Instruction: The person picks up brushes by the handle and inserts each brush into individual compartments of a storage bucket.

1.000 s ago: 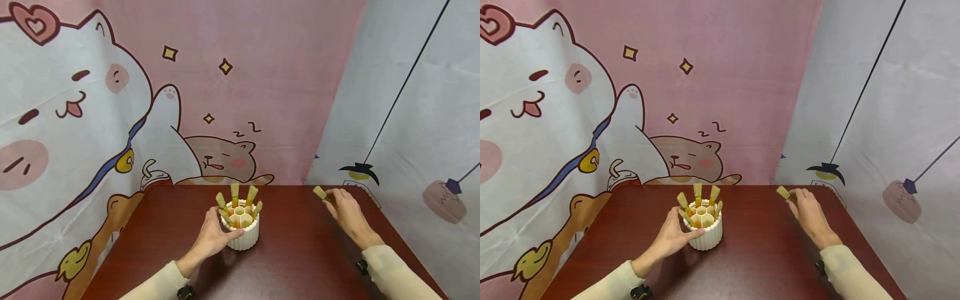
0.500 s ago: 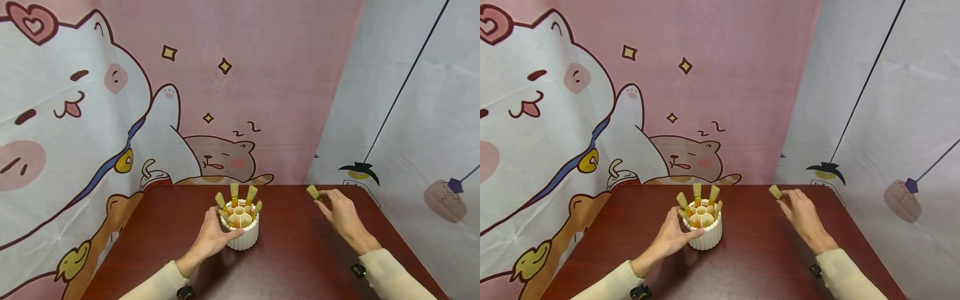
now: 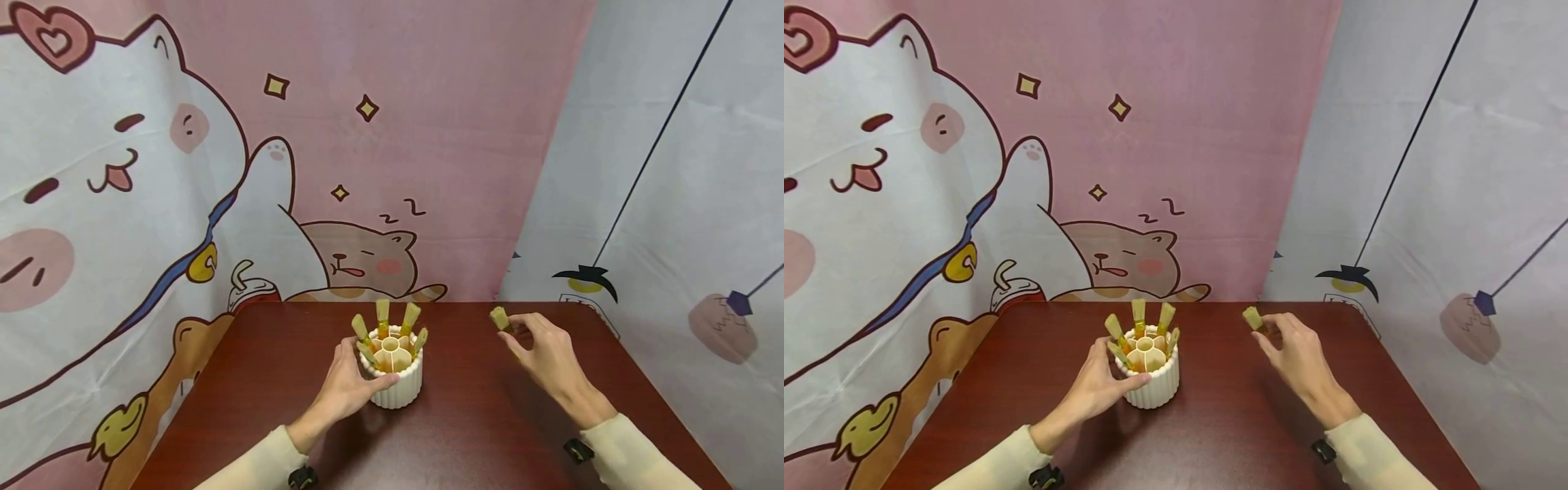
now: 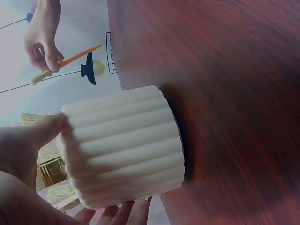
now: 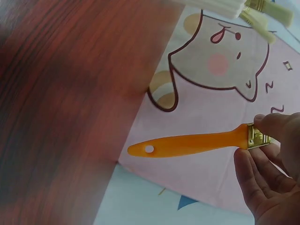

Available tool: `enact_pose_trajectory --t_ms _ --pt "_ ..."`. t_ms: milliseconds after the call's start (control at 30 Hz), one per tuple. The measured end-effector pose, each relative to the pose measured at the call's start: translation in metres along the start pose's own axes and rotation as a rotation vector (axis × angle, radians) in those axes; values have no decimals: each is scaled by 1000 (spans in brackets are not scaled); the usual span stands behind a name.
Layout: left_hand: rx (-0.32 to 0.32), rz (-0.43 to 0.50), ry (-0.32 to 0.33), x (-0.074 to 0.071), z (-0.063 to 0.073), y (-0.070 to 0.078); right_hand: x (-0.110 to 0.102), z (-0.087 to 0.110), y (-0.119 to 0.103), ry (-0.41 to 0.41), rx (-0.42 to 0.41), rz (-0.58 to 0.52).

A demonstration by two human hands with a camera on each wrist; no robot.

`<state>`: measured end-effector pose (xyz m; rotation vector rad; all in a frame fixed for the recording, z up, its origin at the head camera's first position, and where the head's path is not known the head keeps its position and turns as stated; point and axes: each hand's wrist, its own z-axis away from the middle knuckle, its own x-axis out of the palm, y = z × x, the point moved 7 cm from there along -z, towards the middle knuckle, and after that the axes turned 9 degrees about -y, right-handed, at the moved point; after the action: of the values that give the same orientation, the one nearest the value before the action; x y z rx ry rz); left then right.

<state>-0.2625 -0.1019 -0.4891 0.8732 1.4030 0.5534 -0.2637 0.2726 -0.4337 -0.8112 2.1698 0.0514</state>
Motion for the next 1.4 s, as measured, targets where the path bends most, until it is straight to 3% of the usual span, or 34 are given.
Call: enact_pose_trajectory --t_ms 867,1067,1400 --pt "-4 -4 6 1 -1 -1 -8 -9 -61 1 -58 -132" --pt "-11 2 5 1 0 -1 -8 -11 -74 10 -97 -168" --pt "-10 1 10 0 -1 0 -12 -17 -98 93 -209 -230"
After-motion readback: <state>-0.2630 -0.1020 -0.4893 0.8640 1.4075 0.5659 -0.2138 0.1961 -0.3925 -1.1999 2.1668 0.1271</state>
